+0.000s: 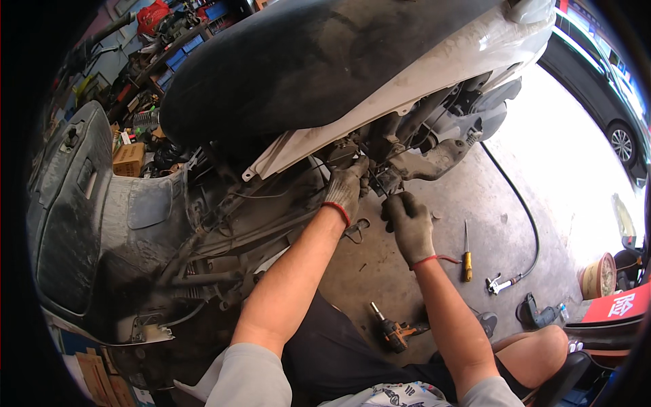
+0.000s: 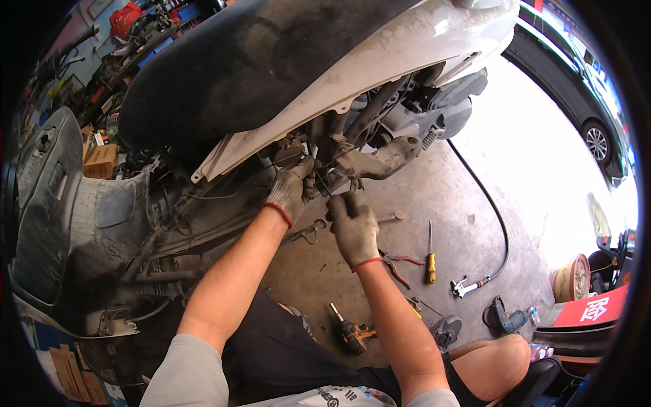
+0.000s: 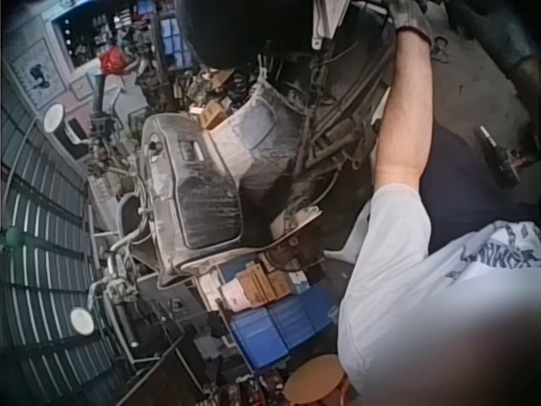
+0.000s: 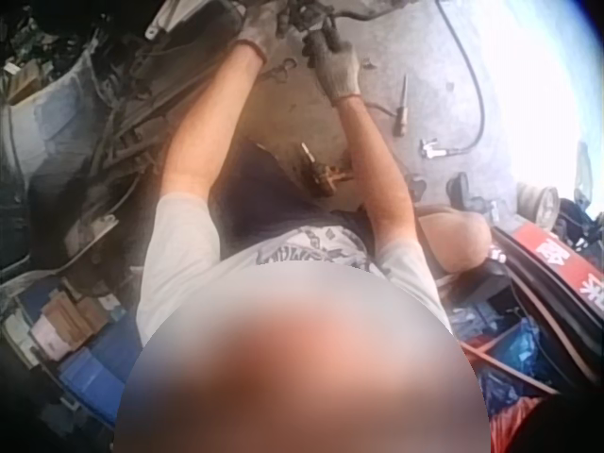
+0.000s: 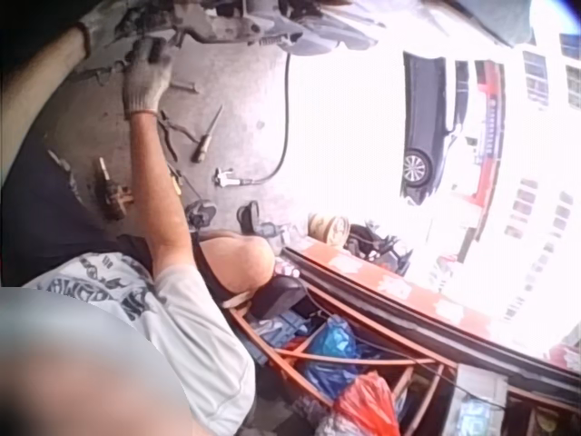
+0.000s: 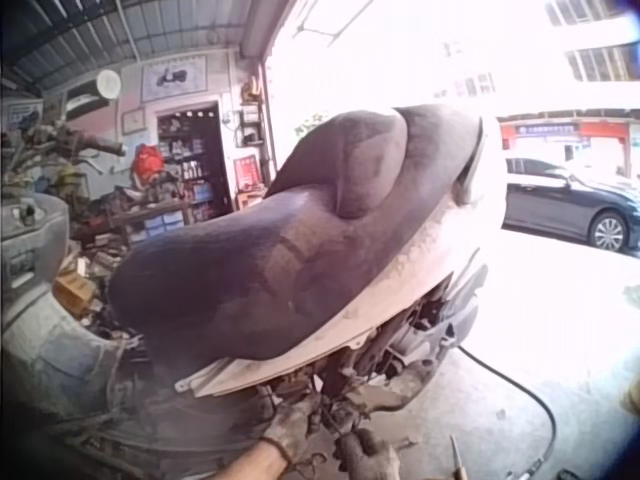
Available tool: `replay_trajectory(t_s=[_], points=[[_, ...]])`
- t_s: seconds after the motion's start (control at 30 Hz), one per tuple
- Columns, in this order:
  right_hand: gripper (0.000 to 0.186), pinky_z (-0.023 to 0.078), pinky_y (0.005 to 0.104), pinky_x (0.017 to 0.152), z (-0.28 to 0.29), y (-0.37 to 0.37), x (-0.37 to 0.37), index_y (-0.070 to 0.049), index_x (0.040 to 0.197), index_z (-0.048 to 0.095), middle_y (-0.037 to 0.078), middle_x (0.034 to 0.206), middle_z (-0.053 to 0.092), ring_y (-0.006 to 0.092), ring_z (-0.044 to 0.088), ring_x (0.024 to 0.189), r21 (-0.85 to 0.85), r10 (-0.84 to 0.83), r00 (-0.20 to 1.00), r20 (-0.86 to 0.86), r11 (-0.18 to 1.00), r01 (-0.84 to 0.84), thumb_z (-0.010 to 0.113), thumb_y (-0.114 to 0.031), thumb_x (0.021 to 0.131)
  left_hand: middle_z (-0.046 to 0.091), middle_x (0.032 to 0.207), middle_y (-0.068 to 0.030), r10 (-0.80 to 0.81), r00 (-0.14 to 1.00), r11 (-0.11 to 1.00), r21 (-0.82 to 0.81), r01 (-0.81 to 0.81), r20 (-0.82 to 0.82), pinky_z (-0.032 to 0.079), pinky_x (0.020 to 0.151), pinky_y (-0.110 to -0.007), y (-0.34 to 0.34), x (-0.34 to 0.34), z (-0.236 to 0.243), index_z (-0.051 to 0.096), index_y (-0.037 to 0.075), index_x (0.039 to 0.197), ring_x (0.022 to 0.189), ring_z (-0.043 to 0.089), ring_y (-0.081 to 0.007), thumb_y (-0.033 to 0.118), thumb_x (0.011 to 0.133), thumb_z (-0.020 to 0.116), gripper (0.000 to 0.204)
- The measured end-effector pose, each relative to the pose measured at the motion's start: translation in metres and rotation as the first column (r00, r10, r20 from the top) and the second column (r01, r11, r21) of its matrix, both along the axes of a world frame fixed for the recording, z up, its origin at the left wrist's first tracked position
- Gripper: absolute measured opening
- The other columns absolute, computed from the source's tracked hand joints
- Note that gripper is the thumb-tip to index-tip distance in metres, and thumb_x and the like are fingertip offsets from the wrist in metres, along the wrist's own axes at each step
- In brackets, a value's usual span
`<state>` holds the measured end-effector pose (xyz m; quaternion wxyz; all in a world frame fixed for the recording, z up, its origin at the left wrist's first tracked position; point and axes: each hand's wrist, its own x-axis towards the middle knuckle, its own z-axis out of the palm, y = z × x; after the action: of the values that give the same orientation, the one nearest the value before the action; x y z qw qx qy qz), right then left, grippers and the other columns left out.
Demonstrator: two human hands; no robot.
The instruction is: The recorder is working on the internal components of a motorcycle, specifically adjusting cables and wires.
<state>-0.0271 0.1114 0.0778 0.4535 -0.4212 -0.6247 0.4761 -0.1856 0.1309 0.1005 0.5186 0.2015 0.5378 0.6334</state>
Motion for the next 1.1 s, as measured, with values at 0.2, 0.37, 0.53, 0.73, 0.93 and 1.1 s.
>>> replay_trajectory(t_s=[0.2, 0.37, 0.53, 0.73, 0.93, 1.1], points=[[0.034, 0.049, 0.0392, 0.069, 0.011, -0.004, 0.002, -0.003, 0.092, 0.061, 0.010, 0.081, 0.067, 0.0178, 0.064, 0.071, -0.446, 0.081, 0.989, -0.120, 0.886, -0.127, 0.055, -0.036, 0.095, 0.053, 0.068, 0.0054, 0.016, 1.000, 1.000, 0.006, -0.016, -0.021, 0.033, 0.044, -0.019, 0.001, -0.001, -0.002, 0.065, 0.010, 0.087, 0.051, 0.042, -0.0035, 0.022, 0.096, 0.062, 0.015], [0.041, 0.052, 0.0391, 0.071, -0.005, -0.007, 0.002, 0.001, 0.098, 0.061, 0.012, 0.081, 0.068, 0.0191, 0.068, 0.070, 0.216, -0.171, 0.879, 0.445, 0.973, 0.080, 0.054, -0.039, 0.095, 0.054, 0.069, 0.0051, 0.036, 0.997, 0.999, -0.011, -0.036, -0.065, 0.034, 0.044, -0.019, 0.001, 0.003, 0.002, 0.065, 0.009, 0.088, 0.051, 0.043, -0.0033, 0.023, 0.096, 0.063, 0.015], [0.040, 0.053, 0.0399, 0.068, -0.005, 0.002, 0.001, 0.001, 0.097, 0.061, 0.013, 0.079, 0.067, 0.0223, 0.065, 0.062, -0.557, 0.148, 0.857, -0.493, 0.704, -0.441, 0.055, -0.038, 0.095, 0.054, 0.070, 0.0049, 0.028, 0.999, 0.999, 0.017, -0.028, -0.037, 0.034, 0.044, -0.019, 0.002, 0.001, -0.002, 0.066, 0.009, 0.088, 0.052, 0.043, -0.0036, 0.022, 0.095, 0.064, 0.015], [0.039, 0.052, 0.0410, 0.067, 0.027, -0.019, -0.004, 0.001, 0.094, 0.060, 0.013, 0.078, 0.066, 0.0227, 0.064, 0.064, -0.336, 0.102, 0.993, 0.062, 0.939, -0.075, 0.056, -0.037, 0.095, 0.054, 0.070, 0.0049, 0.047, 0.993, 0.998, -0.029, -0.051, -0.109, 0.034, 0.045, -0.018, 0.000, 0.001, 0.001, 0.067, 0.007, 0.086, 0.053, 0.043, -0.0037, 0.024, 0.094, 0.066, 0.019], [0.032, 0.043, 0.0381, 0.058, -0.012, 0.008, 0.000, -0.005, 0.095, 0.059, 0.005, 0.068, 0.057, 0.0191, 0.049, 0.052, -0.574, -0.049, 0.647, -0.761, 0.516, -0.636, 0.046, -0.034, 0.099, 0.054, 0.070, 0.0055, 0.040, 0.998, 0.999, -0.015, -0.041, -0.037, 0.033, 0.045, -0.018, 0.001, 0.003, 0.001, 0.068, 0.007, 0.088, 0.053, 0.042, -0.0032, 0.023, 0.093, 0.066, 0.018], [0.029, 0.040, 0.0362, 0.055, -0.014, 0.004, -0.001, -0.008, 0.095, 0.059, 0.003, 0.065, 0.052, 0.0183, 0.043, 0.050, -0.582, -0.036, 0.634, -0.772, 0.442, -0.683, 0.044, -0.032, 0.100, 0.052, 0.066, 0.0058, 0.058, 0.995, 0.998, 0.001, -0.058, -0.077, 0.033, 0.045, -0.019, 0.001, -0.001, -0.002, 0.069, 0.008, 0.087, 0.051, 0.042, -0.0036, 0.026, 0.093, 0.067, 0.019]])
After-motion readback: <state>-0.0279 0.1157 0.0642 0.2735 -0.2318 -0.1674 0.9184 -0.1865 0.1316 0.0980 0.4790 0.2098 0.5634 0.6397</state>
